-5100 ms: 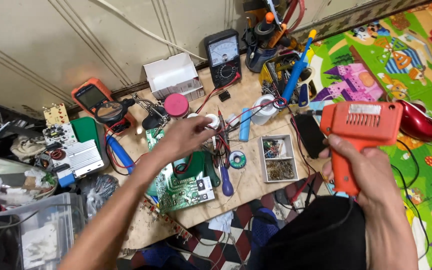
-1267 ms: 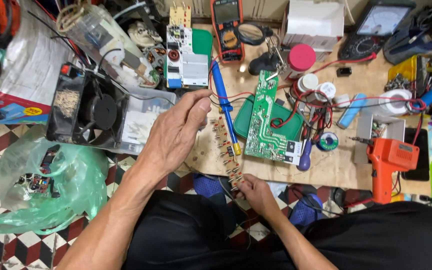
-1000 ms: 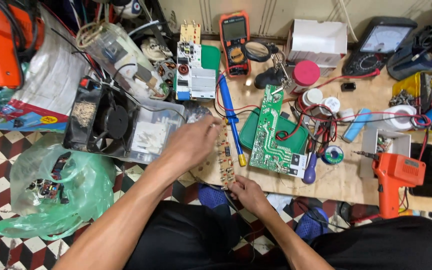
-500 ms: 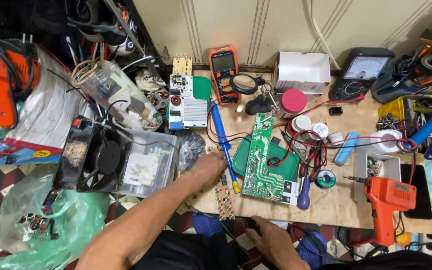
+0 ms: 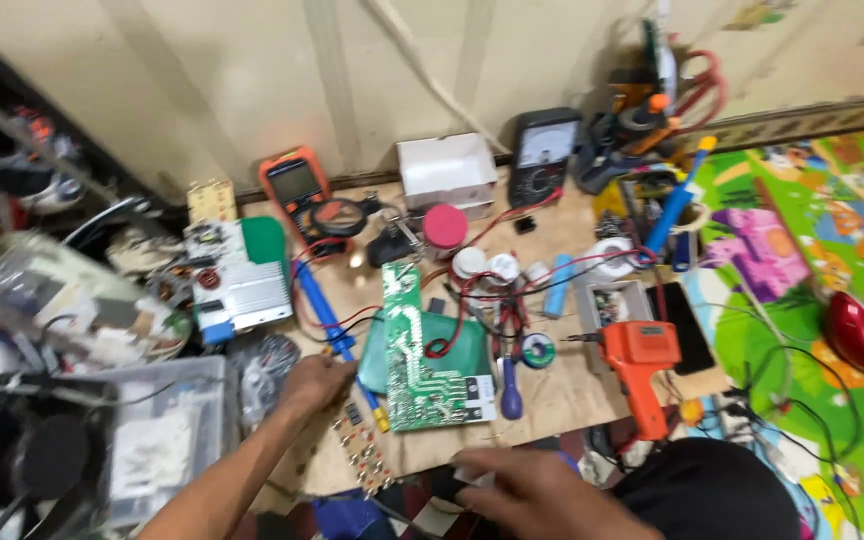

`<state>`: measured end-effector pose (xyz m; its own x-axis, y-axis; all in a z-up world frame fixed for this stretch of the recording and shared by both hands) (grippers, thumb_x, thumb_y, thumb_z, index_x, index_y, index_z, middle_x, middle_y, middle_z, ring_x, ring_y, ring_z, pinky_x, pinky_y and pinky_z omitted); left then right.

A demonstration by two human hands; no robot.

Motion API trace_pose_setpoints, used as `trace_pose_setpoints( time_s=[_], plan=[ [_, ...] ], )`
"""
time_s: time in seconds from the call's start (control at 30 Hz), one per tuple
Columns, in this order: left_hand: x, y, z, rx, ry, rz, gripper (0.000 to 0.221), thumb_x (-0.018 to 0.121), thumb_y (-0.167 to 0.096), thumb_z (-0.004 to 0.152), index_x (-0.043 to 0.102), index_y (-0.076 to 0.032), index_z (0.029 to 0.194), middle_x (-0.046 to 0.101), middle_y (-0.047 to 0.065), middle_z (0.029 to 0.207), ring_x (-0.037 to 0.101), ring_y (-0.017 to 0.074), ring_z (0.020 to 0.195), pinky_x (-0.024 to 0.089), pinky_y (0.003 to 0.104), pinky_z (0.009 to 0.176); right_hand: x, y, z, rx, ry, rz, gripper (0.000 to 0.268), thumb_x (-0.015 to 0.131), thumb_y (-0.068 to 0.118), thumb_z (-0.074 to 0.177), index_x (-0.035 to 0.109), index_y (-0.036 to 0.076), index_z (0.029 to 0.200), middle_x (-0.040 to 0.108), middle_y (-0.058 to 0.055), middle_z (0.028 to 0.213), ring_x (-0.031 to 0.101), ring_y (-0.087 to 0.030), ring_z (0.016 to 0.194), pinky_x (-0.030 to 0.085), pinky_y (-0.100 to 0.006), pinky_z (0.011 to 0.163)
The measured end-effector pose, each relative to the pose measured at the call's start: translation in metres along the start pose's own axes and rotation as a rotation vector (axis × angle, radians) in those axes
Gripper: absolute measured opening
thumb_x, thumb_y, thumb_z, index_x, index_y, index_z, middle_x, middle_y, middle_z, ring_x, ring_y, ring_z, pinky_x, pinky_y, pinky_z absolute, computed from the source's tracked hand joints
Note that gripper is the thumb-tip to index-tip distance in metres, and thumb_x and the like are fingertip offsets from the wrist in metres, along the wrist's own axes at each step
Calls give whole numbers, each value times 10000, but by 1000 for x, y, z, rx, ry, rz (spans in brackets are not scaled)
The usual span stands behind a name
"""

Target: Repairing a circuit board by soldering and desoldering components using a soldering gun and desoldering pump.

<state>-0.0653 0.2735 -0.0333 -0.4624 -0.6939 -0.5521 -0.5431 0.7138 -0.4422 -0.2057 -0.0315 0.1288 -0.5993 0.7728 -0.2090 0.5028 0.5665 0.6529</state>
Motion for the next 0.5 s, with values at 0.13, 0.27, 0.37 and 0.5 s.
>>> trace_pose_setpoints(
  time_s=[0.13,0.27,0.37,0.5],
  plan=[
    [17,15,25,-114,24,-328,352,791,-264,1088,779,-44,813,717,90,663,587,174,503,497,287,491,-108,1,-42,213,-441,-192,472,670,459,978,794,459,1434,942,142,1278,869,-23,1084,626,-208,1023],
    [9,9,22,-126,-8,-183,383,778,-400,1064,779,-105,819,786,60,724,665,158,571,563,300,599,-226,1,-36,211,-829,-131,413,582,450,1137,786,155,1343,842,-170,975,579,-220,642,509,-386,593],
    [7,2,11,-184,-30,-294,309,826,-289,1061,808,-53,862,814,110,729,692,194,544,596,312,561,-302,-35,18,126,-951,-261,408,589,367,1189,829,42,1134,812,-186,896,717,-265,743,565,-448,712],
    [13,15,28,-203,0,-473,194,812,-130,1082,817,12,949,800,181,722,660,227,489,554,315,448,-367,-82,106,218,-1029,-319,352,708,358,1184,754,67,991,800,-184,806,750,-322,791,564,-527,807]
  ],
)
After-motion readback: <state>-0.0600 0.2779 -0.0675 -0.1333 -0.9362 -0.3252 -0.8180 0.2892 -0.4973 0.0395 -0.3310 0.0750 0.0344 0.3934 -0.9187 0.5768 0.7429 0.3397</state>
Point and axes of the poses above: each hand's wrist, its own z-axis towards the middle knuckle, its own x-axis out of the palm, y = z × x, the point moved 1 cm from there along z, towards the middle knuckle
